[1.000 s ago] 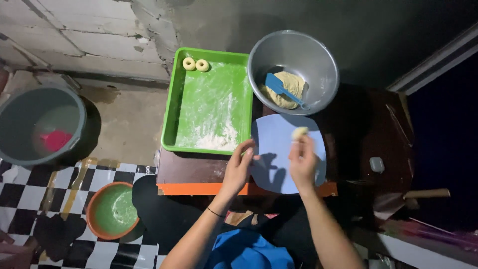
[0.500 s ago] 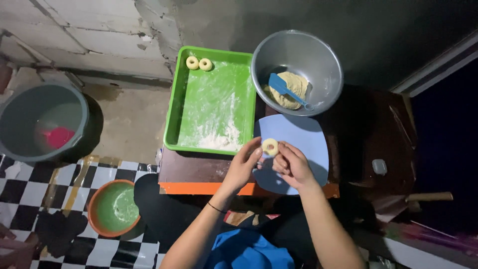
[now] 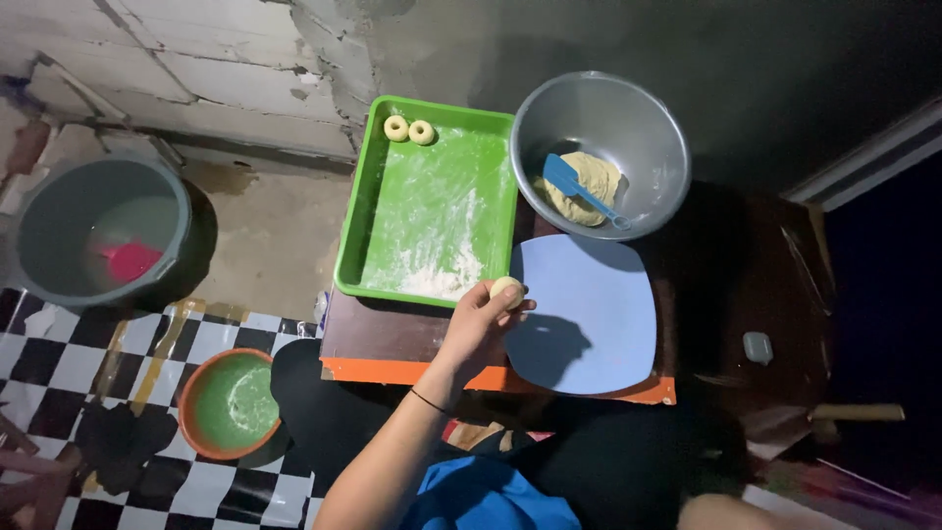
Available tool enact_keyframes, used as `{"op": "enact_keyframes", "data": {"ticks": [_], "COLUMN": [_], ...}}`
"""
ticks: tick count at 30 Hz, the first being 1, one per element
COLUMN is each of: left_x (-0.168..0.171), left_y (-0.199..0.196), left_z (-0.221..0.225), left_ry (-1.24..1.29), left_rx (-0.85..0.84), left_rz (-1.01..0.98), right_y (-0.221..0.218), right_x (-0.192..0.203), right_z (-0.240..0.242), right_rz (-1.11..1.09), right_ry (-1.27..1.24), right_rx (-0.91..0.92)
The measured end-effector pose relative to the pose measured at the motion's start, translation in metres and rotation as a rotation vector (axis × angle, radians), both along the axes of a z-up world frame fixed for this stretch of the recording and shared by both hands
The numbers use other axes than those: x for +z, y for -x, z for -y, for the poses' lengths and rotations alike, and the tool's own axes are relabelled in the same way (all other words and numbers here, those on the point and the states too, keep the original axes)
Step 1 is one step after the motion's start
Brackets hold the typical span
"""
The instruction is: Shaping dough into small donut shapes by rolling it into balls and creating a hole in the center before placing them on a tray.
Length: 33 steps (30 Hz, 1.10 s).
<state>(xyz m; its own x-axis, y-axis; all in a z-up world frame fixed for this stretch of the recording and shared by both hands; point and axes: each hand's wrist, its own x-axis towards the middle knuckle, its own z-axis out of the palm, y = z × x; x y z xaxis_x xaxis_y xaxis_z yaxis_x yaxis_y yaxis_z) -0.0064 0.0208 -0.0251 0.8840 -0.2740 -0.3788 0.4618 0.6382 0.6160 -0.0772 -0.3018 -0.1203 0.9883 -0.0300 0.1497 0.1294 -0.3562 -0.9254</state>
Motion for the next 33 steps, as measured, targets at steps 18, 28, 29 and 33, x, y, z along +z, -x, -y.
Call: {"op": "enact_keyframes", "data": {"ticks": [18, 28, 29, 33], "left_x": [0.043, 0.122, 0.097, 0.062], "left_y": [0.008, 0.024, 0.019, 0.014], "left_z": [-0.004, -0.023, -0.023, -0.024], "left_ry": [0.076, 0.140, 0.139, 0.221], "left_rx": [0.018, -0.093, -0.090, -0.136], "left_rz": [0.034, 0.166, 0.167, 0.123], "right_y": [-0.010, -0.048, -0.050, -0.054], "right_x": [0.250, 0.231, 0.224, 0.205], "right_z": [-0.126, -0.174, -0.175, -0.178], "right_rz": [0.244, 0.081, 0.082, 0.018], "right_ry": [0.228, 0.030, 0.029, -0.207], "right_rx": [0.077, 0.251, 0.254, 0.213]}}
